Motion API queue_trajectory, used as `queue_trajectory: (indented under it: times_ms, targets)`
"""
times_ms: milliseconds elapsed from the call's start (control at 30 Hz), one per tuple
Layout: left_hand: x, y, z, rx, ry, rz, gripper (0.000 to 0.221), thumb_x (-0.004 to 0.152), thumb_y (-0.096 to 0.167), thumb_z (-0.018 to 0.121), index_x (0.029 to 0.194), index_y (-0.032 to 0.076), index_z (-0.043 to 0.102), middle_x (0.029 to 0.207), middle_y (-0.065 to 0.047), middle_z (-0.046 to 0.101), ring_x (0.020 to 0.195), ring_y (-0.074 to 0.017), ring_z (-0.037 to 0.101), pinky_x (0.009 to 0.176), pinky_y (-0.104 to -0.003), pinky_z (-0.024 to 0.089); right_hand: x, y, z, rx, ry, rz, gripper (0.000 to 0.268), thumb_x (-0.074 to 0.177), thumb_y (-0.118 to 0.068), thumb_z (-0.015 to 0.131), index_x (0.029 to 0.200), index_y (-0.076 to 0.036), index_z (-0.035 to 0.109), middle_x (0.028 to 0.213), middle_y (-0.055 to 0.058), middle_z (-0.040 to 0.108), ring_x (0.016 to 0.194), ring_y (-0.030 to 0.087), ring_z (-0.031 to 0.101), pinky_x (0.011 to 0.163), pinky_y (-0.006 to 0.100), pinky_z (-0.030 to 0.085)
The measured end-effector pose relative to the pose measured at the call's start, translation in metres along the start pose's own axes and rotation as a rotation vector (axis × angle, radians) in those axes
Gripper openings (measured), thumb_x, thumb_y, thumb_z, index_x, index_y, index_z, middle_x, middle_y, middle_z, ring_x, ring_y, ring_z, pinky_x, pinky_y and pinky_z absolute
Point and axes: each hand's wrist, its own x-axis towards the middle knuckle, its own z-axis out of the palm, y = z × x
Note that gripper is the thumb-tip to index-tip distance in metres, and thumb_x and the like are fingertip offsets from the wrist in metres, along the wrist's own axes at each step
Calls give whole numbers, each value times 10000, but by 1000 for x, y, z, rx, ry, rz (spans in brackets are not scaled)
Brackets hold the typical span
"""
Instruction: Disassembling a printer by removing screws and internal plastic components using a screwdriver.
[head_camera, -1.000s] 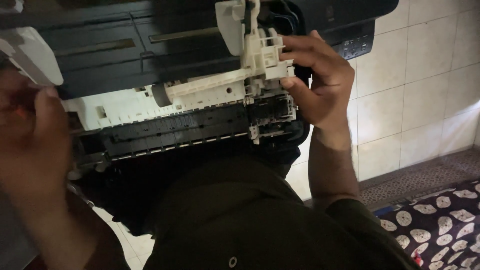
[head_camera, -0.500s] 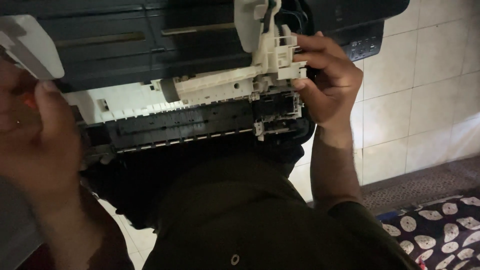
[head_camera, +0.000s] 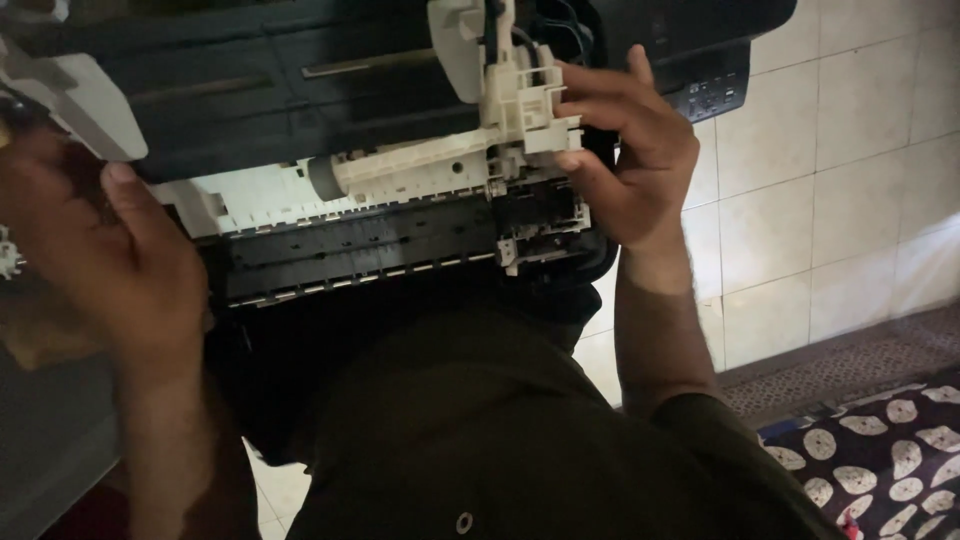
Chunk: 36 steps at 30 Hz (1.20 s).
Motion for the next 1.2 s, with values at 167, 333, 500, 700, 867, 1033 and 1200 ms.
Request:
queue_trajectory:
  times_ms: [167, 333, 500, 700, 867, 1033, 1200]
  targets:
    - [-7, 1, 2, -8, -1, -97, 213, 1147, -122, 420, 1347, -173, 365, 1306, -313, 384, 1220, -443, 402, 1121, -535, 331, 4, -1, 0, -29, -23, -19, 349, 1025, -359, 655, 1139, -33, 703, 1287, 185, 700, 1214, 333, 720, 1288, 632, 334]
    - [-17, -16, 11, -297, 108, -131, 248, 1093, -145, 391, 1340, -123, 404, 1287, -310, 453, 1221, -426, 477, 1113, -516, 403, 6, 3, -1, 8, -40, 13, 366, 1038, -409, 652, 1169, -69, 689, 1293, 168, 702, 1254, 331, 708, 1272, 633, 375]
    - [-34, -61, 24, -152, 521, -709, 191, 926, 52, 709, 1101, 36, 782, 1047, -90, 815, 916, -178, 785, 728, -297, 648, 7, 7, 0, 85, -24, 26, 305, 1043, -360, 660, 1177, -87, 684, 1300, 150, 698, 1262, 308, 698, 1260, 591, 399]
    - [-27, -36, 15, -915, 216, -608, 268, 1127, 200, 477, 1368, 130, 571, 1381, -50, 564, 1384, -223, 541, 1274, -408, 468, 7, 15, 1, 147, -4, -17, 326, 1019, -355, 673, 1148, -56, 683, 1282, 181, 697, 1233, 319, 702, 1226, 531, 426]
    - [-39, -38, 10, -644, 126, -587, 458, 1119, 190, 641, 1486, 62, 398, 1373, -121, 488, 1293, -260, 516, 1158, -438, 498, 7, 17, 2, 180, -18, 3, 328, 1022, -368, 677, 1161, -70, 681, 1318, 184, 684, 1289, 326, 682, 1244, 554, 402]
    - [-31, -44, 21, -466, 232, -659, 245, 1093, 240, 633, 1262, 76, 569, 1209, -54, 624, 1139, -167, 607, 1064, -353, 506, 7, 18, -2, 133, -56, -16, 287, 1026, -324, 684, 1190, -89, 682, 1321, 164, 692, 1295, 312, 690, 1236, 549, 408]
    - [-17, -32, 13, -271, 83, -590, 175, 1154, 101, 582, 1311, 28, 558, 1238, -110, 624, 1133, -221, 616, 984, -370, 507, 9, 16, -4, 135, -106, -59, 287, 1041, -297, 678, 1216, -70, 671, 1333, 169, 682, 1263, 333, 702, 1216, 569, 410]
